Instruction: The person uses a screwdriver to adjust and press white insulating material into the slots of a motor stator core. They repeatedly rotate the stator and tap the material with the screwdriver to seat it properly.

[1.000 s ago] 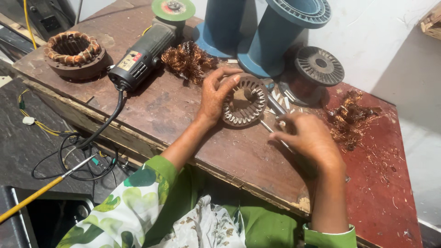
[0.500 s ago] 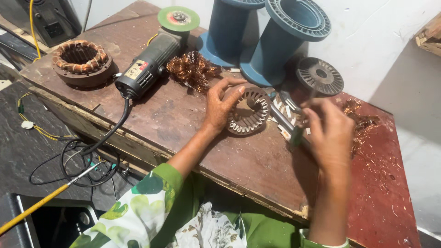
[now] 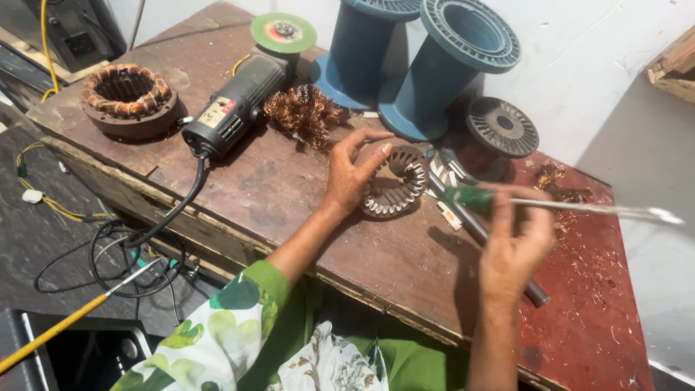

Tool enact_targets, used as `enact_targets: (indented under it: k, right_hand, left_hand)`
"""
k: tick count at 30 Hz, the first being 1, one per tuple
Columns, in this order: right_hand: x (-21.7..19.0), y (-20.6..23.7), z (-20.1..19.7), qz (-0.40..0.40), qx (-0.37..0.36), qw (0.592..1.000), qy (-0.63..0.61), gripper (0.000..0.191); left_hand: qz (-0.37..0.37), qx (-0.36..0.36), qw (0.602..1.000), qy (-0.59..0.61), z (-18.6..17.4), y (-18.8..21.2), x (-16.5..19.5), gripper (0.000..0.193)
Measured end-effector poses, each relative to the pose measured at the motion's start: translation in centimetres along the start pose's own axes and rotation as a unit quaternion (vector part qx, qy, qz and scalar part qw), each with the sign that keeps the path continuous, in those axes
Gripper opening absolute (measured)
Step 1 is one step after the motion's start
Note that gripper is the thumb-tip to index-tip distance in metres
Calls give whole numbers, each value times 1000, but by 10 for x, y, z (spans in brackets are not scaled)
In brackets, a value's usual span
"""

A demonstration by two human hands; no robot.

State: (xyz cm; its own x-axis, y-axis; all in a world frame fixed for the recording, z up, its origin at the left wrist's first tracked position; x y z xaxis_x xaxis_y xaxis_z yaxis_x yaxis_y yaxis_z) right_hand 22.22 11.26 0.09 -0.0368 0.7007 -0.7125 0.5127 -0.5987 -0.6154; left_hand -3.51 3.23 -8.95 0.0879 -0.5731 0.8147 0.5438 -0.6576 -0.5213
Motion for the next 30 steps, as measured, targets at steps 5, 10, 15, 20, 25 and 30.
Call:
enact_targets:
  k: [5, 10, 15, 20, 25, 30]
  right_hand:
    - [-35, 5, 35, -109, 83, 989, 49, 13]
    - [-31, -10, 53, -71, 15, 995, 62, 10]
    - [-44, -11, 37, -147, 105, 983, -27, 7]
    - [-62, -5, 62, -146, 39, 960, 236, 9]
    - [-62, -11, 2, -157, 201, 964, -76, 5]
    - [-49, -9, 64, -120, 44, 979, 160, 2]
  left_hand:
    - [40, -13, 999, -34, 3, 3, 16, 33]
    - [66, -8, 997, -33, 6, 3, 24, 31]
    - [29, -9, 1000, 9, 7, 3, 16, 30]
    - [65, -9, 998, -20, 6, 2, 21, 29]
    - [21, -6, 1000, -14, 5, 0, 7, 28]
    - [17, 68, 997, -13, -9, -1, 2, 26]
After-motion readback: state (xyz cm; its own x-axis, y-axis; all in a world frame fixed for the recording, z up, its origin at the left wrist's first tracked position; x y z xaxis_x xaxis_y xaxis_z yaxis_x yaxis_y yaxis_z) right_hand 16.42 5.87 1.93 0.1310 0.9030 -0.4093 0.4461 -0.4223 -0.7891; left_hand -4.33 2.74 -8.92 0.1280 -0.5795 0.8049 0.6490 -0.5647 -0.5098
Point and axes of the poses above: each hand's wrist, its own y-axis away from the middle knuckle, its own z-axis out of the palm, x = y × z, the point moved 9 cm from there along -y, towards the middle knuckle, and after that the axes turned 9 degrees about -x, right-handed, at the moved point
